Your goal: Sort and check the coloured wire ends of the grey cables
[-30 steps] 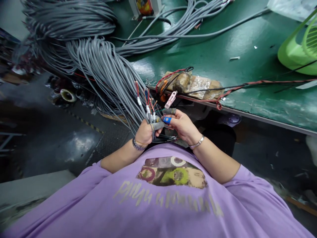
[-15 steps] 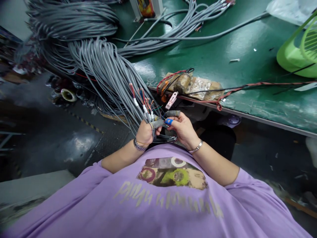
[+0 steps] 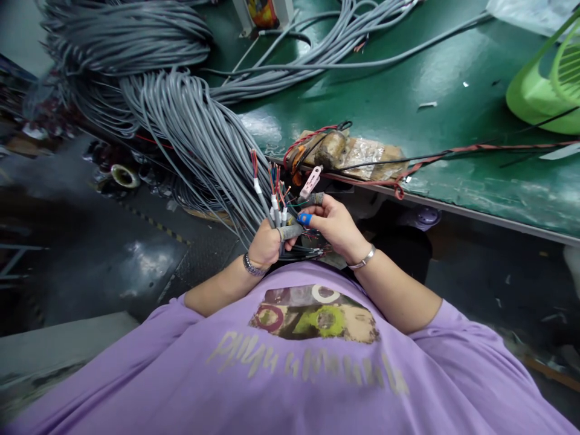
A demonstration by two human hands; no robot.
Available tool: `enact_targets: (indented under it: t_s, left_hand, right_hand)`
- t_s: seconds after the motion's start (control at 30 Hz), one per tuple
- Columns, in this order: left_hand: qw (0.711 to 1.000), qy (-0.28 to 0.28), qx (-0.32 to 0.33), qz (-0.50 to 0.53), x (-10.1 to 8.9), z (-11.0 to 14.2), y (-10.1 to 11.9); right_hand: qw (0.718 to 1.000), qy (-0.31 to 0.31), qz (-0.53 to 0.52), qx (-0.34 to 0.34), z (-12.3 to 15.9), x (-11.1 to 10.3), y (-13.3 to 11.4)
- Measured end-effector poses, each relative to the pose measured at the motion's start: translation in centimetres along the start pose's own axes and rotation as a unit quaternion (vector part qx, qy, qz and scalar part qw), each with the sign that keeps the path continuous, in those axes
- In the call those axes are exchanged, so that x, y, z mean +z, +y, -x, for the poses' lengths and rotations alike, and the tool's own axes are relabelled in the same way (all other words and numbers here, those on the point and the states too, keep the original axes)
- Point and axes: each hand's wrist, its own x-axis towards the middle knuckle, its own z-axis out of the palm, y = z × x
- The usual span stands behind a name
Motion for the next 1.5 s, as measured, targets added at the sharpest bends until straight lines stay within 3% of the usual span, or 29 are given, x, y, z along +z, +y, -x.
enact_targets:
  t_s: [0.2,0.37,0.53,0.7,0.87,1.33,1.5]
  left_hand:
    - [1.000,0.021,0.018,0.008,0.1,-0.1,-0.3]
    - [1.000,0.013,0.020,0.004,0.1,-0.1,-0.4]
    - [0.999,-0.028,-0.003,-0.040,0.1,0.1,-0.3]
    - [1.000,-0.010,0.006,0.010,-0.2,0.1,0.2]
    - [0.999,0.004,0.001,0.032,-0.3,0.0,0.5]
    - [0.998,0.032,0.034,0.031,-0.1,-0.2,-0.4]
    - [0.998,0.042,0.030,0.023,0.2,-0.1,-0.5]
  right_hand:
    - [0.996,0.058,-0.050,0.051,0.0,0.2,0.6]
    - [0.994,0.044,-0.069,0.077,-0.1,0.7,0.2]
    - [0.998,0.029,-0.029,0.056,-0.2,1.2,0.1]
    - [0.993,0.062,-0.078,0.063,0.2,0.2,0.1]
    - [0.991,0.033,-0.087,0.093,0.8,-0.8,0.3]
    - [0.992,0.078,-0.082,0.058,0.7,0.0,1.5]
    - [0.995,0.052,-0.058,0.063,0.7,0.1,1.3]
